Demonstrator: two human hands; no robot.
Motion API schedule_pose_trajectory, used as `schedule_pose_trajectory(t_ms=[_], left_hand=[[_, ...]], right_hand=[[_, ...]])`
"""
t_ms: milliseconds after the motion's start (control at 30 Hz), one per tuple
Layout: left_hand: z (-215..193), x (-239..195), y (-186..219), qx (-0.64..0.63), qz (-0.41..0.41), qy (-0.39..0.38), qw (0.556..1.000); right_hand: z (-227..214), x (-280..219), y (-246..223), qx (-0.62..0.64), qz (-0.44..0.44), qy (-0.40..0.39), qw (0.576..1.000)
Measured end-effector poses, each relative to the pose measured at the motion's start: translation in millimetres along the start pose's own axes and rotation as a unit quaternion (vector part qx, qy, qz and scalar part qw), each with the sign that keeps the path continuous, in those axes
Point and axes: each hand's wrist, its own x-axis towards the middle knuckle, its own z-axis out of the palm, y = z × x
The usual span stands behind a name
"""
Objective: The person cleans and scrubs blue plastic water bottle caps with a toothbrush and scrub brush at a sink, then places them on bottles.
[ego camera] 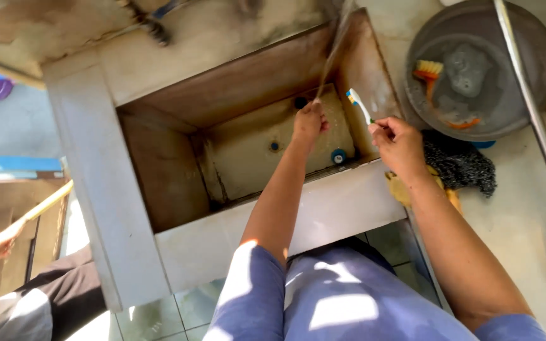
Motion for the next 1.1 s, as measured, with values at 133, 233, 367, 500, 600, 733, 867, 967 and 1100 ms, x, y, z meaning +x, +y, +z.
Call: schedule_pose_trajectory(t_ms=[133,233,367,500,600,733,867,967,1100], left_hand=[[22,53,-56,0.042,-0.063,-0.028,0.997],[24,68,-74,0.188,-0.125,-0.054,0.973],[38,104,-121,0.425,-0.056,-0.166,0.888],[-21,222,-323,0.628,0.047,-0.272,0.728],[-31,202,-367,0.36,-0.062,-0.224,0.904],[-29,181,-370,0.284,-0.171,-0.158,0.93],[-24,186,-393,0.697,0.006,-0.292,0.655],[-3,165,-348,0.759,-0.001,-0.311,0.572],[41,112,-199,0.771,-0.11,-0.293,0.554]], right_hand=[[2,23,15,0.067,0.083,-0.038,0.994],[15,49,22,0.119,0.113,-0.112,0.98],[36,73,70,0.104,0.025,-0.135,0.985],[75,80,154,0.053,-0.058,-0.088,0.993],[85,69,161,-0.002,-0.042,-0.08,0.996],[64,65,125,-0.044,-0.109,-0.047,0.992],[47,67,91,-0.171,-0.087,-0.065,0.979],[43,67,83,-0.231,-0.054,-0.089,0.967],[41,69,80,-0.253,-0.026,-0.117,0.96]])
